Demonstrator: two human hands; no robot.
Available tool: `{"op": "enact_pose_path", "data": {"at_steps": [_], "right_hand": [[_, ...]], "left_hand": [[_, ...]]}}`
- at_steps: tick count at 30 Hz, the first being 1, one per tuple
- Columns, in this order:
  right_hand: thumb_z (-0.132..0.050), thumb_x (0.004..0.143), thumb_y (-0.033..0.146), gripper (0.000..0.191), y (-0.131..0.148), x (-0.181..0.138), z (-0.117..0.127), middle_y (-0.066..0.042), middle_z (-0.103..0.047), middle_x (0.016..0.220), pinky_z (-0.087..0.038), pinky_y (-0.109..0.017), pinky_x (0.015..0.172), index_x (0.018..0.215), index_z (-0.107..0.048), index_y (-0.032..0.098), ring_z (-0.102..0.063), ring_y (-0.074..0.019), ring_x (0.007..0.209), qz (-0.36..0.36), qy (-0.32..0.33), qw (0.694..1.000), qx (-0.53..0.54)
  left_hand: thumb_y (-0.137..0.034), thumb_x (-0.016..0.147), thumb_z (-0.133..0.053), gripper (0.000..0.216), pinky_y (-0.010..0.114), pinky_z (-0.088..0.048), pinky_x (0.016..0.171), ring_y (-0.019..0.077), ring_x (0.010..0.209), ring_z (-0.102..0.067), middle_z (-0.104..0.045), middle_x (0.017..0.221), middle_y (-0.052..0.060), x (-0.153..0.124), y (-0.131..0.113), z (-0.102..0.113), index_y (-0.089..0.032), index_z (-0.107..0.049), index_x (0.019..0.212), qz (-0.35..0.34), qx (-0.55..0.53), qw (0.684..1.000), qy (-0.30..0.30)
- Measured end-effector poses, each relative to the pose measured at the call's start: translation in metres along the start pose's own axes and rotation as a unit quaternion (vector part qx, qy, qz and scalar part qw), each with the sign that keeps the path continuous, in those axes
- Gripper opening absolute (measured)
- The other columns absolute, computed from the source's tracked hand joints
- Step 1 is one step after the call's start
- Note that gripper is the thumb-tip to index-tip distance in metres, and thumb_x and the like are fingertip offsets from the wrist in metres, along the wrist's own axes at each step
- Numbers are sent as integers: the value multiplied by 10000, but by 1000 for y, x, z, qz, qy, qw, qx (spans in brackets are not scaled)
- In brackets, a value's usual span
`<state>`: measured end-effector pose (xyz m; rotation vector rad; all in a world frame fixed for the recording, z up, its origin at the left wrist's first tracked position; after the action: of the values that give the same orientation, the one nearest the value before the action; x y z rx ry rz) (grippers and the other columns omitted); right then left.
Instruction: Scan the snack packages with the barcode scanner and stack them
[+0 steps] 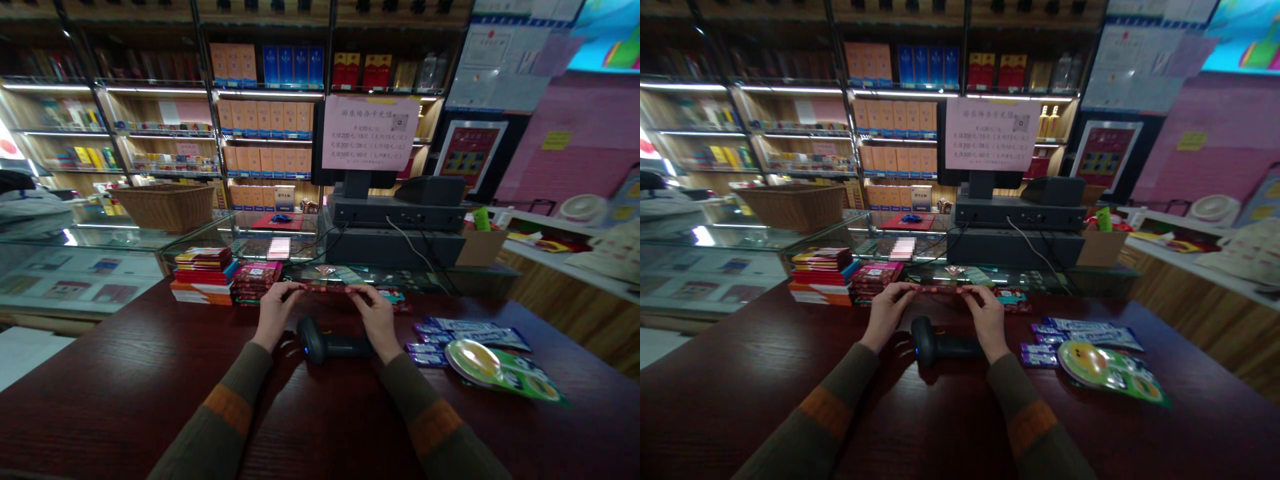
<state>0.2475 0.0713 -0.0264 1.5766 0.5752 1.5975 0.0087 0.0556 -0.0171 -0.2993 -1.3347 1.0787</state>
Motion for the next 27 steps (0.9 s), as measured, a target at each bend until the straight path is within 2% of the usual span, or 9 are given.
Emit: {"op": "enact_pose_path", "data": {"at_steps": [4,7,11,14,16,19,22,24,27], "right_hand": [[-666,846,541,328,4,2,-1,-45,-693,858,-476,-351,800,791,-698,219,-625,-228,836,18,-28,999,-34],[-683,822,550,353,6,4,-1,-31,-607,803,-449,-329,732,720,-652,213,-570,-209,779,35,-59,996,-60],[-668,829,540,340,4,4,-2,-38,-625,846,-440,-320,739,760,-648,208,-569,-209,803,10,-47,997,-53],[-638,856,520,316,0,3,-5,-23,-655,821,-443,-314,745,844,-661,205,-573,-197,766,-33,-13,999,-27],[-630,861,515,315,-1,2,-7,-20,-668,826,-447,-308,740,866,-663,202,-581,-195,765,-47,-4,999,-7],[-641,850,505,301,-2,3,-10,-14,-670,821,-451,-302,726,854,-659,204,-584,-193,763,-53,-7,999,13],[-666,825,498,289,-1,5,-12,-4,-660,778,-456,-301,702,820,-650,210,-586,-191,733,-64,-18,997,30],[-678,809,500,290,-2,7,-13,-2,-661,755,-464,-305,687,806,-645,212,-594,-194,717,-77,-25,995,49],[-697,789,496,287,-3,9,-14,-8,-672,750,-476,-314,679,794,-642,213,-607,-201,708,-92,-31,993,72]], "left_hand": [[-317,824,-709,95,306,-498,806,171,845,-630,-684,850,17,2,1,-2,-227,-740,833,-21,22,999,-30],[-324,816,-716,111,317,-500,843,177,892,-626,-669,907,33,3,3,-5,-217,-729,791,-27,15,998,-49],[-336,850,-677,136,356,-490,951,199,1003,-656,-728,1017,44,2,6,-8,-217,-726,892,1,-12,1000,-23],[-347,871,-655,172,352,-512,913,195,953,-685,-745,991,42,1,6,-11,-209,-700,965,34,-24,999,-2],[-334,873,-658,212,345,-522,902,185,923,-697,-747,971,36,2,5,-12,-204,-661,1040,31,-49,998,-1],[-303,895,-643,384,365,-505,954,180,937,-690,-737,921,15,2,4,-12,-216,-573,1262,-2,-35,999,-9],[-285,944,-578,476,432,-443,1039,196,1007,-642,-708,954,21,2,3,-9,-266,-494,1412,-55,79,995,-3],[-294,948,-578,550,481,-385,1099,211,1065,-602,-681,1034,33,1,3,-5,-303,-430,1478,-98,151,983,24],[-346,868,-700,817,525,-321,1156,238,1146,-551,-629,1153,49,2,0,0,-334,-269,1562,-161,214,960,86]]}}
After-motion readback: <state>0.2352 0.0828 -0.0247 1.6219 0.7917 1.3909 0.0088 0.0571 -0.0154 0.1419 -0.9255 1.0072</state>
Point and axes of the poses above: each hand's wrist, its own x-axis towards the middle knuckle, its own z-axis out of the back of the hand, y = z × x, the point moved 1 cm from there along x, towards the middle knuckle
